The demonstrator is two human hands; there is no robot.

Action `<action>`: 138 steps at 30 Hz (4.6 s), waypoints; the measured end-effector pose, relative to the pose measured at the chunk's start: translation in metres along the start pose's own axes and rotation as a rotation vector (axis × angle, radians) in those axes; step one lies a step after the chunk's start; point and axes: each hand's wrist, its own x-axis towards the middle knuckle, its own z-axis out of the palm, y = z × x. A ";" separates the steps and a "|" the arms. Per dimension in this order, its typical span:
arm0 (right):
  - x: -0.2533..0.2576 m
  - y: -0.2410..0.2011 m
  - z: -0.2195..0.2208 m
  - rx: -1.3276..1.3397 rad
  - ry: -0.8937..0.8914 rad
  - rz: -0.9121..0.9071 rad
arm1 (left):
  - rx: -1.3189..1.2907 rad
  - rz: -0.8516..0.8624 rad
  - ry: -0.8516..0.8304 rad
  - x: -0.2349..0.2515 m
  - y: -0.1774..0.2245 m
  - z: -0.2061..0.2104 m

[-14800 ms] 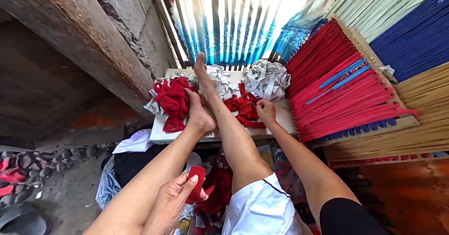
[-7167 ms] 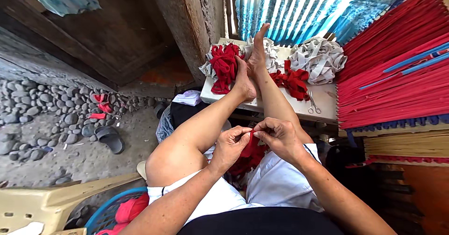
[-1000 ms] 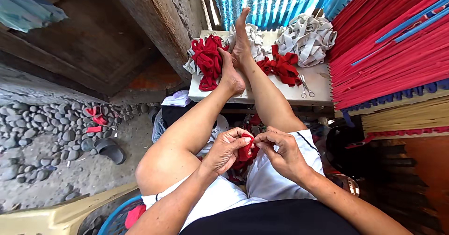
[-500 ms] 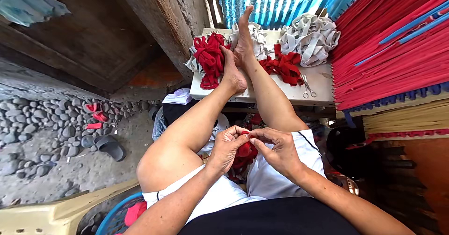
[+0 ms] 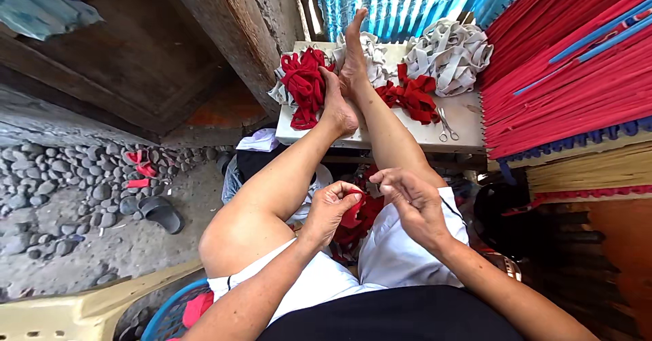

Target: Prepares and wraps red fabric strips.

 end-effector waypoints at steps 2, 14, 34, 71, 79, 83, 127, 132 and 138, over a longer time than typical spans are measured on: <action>0.004 -0.006 -0.009 0.240 -0.001 0.051 | -0.042 -0.033 0.003 0.001 0.002 -0.002; -0.001 -0.018 -0.022 0.252 -0.139 0.296 | -0.169 -0.046 0.022 0.001 0.009 -0.004; -0.016 -0.014 0.013 -0.268 -0.055 -0.021 | -0.478 -0.005 -0.370 0.000 0.006 -0.009; -0.017 -0.011 0.009 -0.215 -0.098 0.132 | -0.341 -0.002 -0.286 -0.002 0.010 -0.005; -0.017 -0.007 0.011 -0.131 -0.080 0.182 | -0.332 -0.026 -0.258 -0.002 0.011 -0.005; -0.017 -0.004 0.013 -0.101 -0.071 0.204 | -0.314 -0.019 -0.236 -0.003 0.010 -0.003; -0.012 0.020 0.020 -0.028 -0.034 0.291 | 0.404 0.232 0.015 -0.008 -0.007 0.005; -0.006 0.010 0.014 0.020 0.008 0.134 | 0.339 0.096 -0.038 -0.005 -0.006 0.003; 0.001 0.002 0.001 0.568 0.011 0.250 | 0.268 0.061 -0.068 -0.004 -0.008 0.001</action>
